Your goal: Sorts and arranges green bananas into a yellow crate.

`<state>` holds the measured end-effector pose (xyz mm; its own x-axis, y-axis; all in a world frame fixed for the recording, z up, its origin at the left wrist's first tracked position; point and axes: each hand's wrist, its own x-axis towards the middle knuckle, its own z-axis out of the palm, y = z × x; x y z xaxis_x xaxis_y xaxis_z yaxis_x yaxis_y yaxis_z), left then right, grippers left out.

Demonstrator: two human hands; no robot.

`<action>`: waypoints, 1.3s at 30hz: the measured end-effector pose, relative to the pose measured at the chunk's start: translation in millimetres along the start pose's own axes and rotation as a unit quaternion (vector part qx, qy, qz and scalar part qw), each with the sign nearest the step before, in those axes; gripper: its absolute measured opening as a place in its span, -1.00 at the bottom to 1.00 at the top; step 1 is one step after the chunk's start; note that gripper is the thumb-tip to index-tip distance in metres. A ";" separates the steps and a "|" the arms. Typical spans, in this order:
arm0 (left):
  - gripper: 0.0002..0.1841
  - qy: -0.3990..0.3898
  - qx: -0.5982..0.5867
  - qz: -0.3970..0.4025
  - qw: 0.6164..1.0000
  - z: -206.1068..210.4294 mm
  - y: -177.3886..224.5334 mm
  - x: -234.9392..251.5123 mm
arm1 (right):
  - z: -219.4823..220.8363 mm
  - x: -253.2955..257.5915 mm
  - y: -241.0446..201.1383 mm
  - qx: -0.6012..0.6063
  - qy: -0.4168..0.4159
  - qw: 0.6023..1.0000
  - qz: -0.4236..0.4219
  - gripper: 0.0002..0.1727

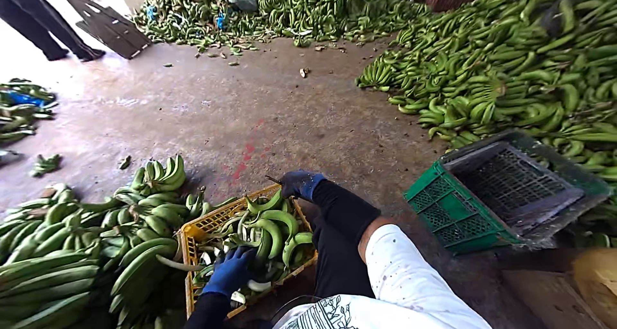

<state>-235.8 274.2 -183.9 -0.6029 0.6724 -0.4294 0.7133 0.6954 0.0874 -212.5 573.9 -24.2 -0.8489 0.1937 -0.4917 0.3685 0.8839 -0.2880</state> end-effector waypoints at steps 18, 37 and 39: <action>-0.58 -0.107 -0.218 0.137 0.960 9.0 39.6 -50.5 | -1.6 -8.0 -38.7 -0.005 0.004 1.000 -0.014 -0.51; -0.45 0.145 -0.406 -0.255 0.865 -39.5 -151.5 -58.4 | 4.2 20.2 6.4 0.076 -0.024 0.993 0.089 -0.56; -0.49 0.159 -0.436 -0.249 0.850 -41.0 -154.6 -68.5 | 4.5 19.0 2.6 0.071 -0.026 0.993 0.091 -0.55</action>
<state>-319.4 131.1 -131.0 -0.9176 0.1767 -0.3560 -0.1123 0.7439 0.6588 -226.0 578.0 -38.0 -0.7436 0.3188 -0.5877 0.5668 0.7668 -0.3012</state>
